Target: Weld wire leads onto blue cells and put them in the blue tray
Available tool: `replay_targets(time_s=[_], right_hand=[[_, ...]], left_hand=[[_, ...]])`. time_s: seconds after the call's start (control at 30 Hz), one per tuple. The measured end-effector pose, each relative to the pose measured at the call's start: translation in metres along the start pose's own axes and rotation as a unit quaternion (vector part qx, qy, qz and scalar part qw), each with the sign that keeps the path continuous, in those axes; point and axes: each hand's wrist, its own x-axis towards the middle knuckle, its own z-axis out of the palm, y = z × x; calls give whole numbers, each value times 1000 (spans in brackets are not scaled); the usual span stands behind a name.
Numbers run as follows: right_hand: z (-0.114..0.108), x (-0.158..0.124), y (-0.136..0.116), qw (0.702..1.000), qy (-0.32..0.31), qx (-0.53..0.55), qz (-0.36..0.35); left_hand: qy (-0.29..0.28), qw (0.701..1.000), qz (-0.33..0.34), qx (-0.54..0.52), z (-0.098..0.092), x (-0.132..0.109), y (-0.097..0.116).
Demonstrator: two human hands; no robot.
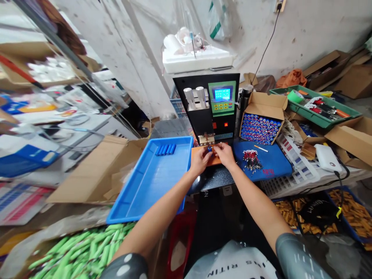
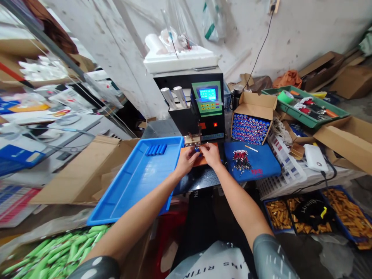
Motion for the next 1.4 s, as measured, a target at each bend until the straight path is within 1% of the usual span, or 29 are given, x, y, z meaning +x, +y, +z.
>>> replay_targets(time_s=[0.2,0.33,0.4,0.5,0.67,0.73,0.83,0.9,1.0,1.17,1.4], right_hand=[[4,7,7,997,24,-69,-39],[3,7,7,993,29,-100,-48],[4,7,5,992,31,-110,-48],[5,5,0,992,32,-115,-39],[8,2,-8,993,38,-112,-22],[8,2,-10,992,40,-114,-20],[8,1,-11,992,37,-117,-14],[8,1,-12,992,36,-119,-12],[8,1,-10,992,36,-118,-18],[7,2,-8,991,33,-124,-29],[6,0,-14,991,29,-126,-23]], left_hand=[[8,1000,-1,11,1,0,2],[14,1000,15,-19,2,0,2],[17,1000,9,-20,2,0,2],[22,1000,-6,-7,2,1,1],[22,999,12,-29,2,0,-3],[25,999,5,-19,1,0,-5],[28,1000,-3,-6,1,0,-5],[27,1000,5,-7,1,0,-3],[30,999,16,-15,1,1,-1],[29,999,15,-22,2,1,-1],[30,999,13,-28,2,1,0]])
